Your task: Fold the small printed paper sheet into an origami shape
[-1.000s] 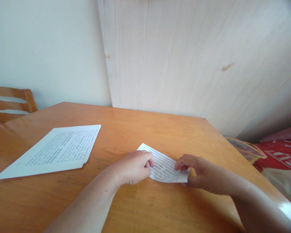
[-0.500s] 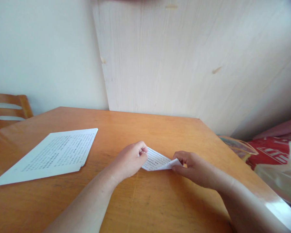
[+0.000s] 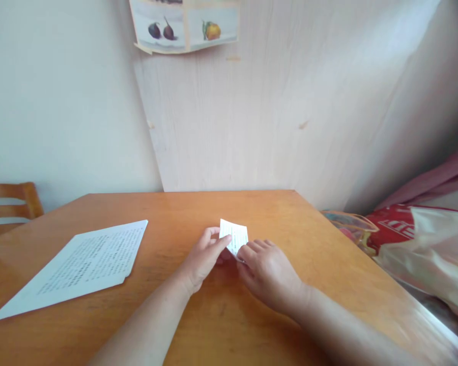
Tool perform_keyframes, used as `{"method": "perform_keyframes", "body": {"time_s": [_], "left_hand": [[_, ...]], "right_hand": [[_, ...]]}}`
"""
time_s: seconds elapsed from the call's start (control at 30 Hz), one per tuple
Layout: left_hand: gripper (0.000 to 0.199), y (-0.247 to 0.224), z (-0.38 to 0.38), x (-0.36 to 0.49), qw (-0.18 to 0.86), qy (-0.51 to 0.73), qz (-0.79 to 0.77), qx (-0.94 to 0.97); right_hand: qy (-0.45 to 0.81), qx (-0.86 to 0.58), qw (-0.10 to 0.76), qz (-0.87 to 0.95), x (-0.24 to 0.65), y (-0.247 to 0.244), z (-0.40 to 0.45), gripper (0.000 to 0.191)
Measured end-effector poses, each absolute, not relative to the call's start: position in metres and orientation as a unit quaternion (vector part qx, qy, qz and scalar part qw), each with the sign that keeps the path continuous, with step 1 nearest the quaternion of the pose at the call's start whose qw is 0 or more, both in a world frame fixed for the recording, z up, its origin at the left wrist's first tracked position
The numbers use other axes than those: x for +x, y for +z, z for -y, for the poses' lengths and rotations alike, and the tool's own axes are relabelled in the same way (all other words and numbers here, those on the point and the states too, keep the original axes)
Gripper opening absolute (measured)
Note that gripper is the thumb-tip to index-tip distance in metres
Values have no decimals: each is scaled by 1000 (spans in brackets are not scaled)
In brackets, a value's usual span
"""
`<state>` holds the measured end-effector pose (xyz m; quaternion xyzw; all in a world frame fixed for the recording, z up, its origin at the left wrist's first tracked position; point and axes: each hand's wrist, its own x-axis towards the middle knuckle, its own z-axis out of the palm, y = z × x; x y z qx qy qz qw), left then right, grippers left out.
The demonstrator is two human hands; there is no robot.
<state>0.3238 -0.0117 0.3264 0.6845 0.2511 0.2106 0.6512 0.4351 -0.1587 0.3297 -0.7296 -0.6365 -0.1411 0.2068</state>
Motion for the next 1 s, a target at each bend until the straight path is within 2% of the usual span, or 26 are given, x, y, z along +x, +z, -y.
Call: {"method": "perform_keyframes", "body": {"time_s": [0.07, 0.13, 0.2, 0.33, 0.43, 0.53, 0.7, 0.8, 0.93, 1.0], "left_hand": [[46, 326, 11, 323, 678, 216, -255, 654], [51, 326, 8, 322, 696, 191, -238, 650], [50, 327, 5, 320, 708, 163, -212, 653], [48, 327, 2, 318, 732, 106, -181, 648], [47, 329, 2, 317, 750, 59, -149, 642], [47, 332, 3, 318, 746, 27, -130, 653], [49, 341, 8, 318, 745, 17, -128, 655], [50, 346, 8, 318, 747, 32, -141, 649], [47, 350, 6, 316, 744, 48, -142, 651], [46, 352, 7, 314, 748, 51, -135, 648]], "right_hand": [[-117, -716, 199, 659, 426, 332, 162, 6], [-68, -705, 217, 672, 422, 335, 169, 17], [-12, -700, 265, 663, 424, 338, 177, 26], [63, -705, 390, 589, 445, 336, 193, 24], [15, -733, 472, 491, 468, 326, 204, 22], [0, -752, 507, 421, 486, 314, 213, 27], [24, -760, 496, 420, 488, 305, 222, 29], [24, -744, 467, 477, 480, 306, 224, 28], [-16, -702, 397, 591, 468, 306, 227, 53], [-48, -701, 372, 607, 463, 304, 227, 59]]}}
